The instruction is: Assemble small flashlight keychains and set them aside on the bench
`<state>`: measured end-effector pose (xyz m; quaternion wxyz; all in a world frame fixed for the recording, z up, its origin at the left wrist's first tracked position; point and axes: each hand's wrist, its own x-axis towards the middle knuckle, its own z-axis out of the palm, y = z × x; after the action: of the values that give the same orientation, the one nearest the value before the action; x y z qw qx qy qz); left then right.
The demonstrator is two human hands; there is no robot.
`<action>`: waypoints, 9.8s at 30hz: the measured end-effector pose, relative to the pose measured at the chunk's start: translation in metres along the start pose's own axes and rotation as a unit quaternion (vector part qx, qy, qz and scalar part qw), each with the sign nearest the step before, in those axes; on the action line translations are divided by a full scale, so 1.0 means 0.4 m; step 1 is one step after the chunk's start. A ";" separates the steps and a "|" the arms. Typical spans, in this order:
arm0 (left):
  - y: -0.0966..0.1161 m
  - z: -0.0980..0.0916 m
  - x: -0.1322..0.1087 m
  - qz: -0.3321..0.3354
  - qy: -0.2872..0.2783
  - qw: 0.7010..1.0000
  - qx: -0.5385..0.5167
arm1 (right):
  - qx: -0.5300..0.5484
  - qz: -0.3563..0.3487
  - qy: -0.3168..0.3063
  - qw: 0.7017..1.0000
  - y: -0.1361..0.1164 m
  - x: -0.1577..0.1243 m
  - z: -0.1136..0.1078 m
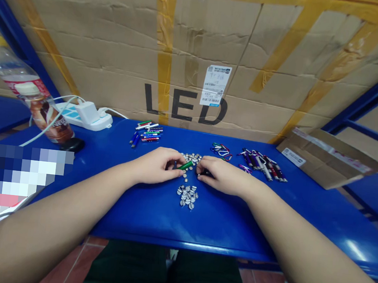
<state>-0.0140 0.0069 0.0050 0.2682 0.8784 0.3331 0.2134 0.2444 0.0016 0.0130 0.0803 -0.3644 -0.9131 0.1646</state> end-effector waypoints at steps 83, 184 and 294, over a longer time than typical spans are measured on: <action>0.005 0.007 0.003 0.057 0.022 0.995 -0.084 | 0.071 -0.222 0.262 0.936 -0.027 -0.003 0.005; -0.003 0.003 0.002 0.034 0.020 0.993 -0.107 | -0.001 -0.095 0.178 0.979 0.014 -0.001 0.014; 0.006 0.006 0.002 0.051 0.002 0.995 -0.090 | 0.028 -0.125 0.145 0.981 -0.006 0.008 0.024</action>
<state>-0.0111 0.0051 0.0050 0.3339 0.8664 0.2675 0.2575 0.2381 0.0000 0.0051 0.2415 -0.2653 -0.9251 0.1241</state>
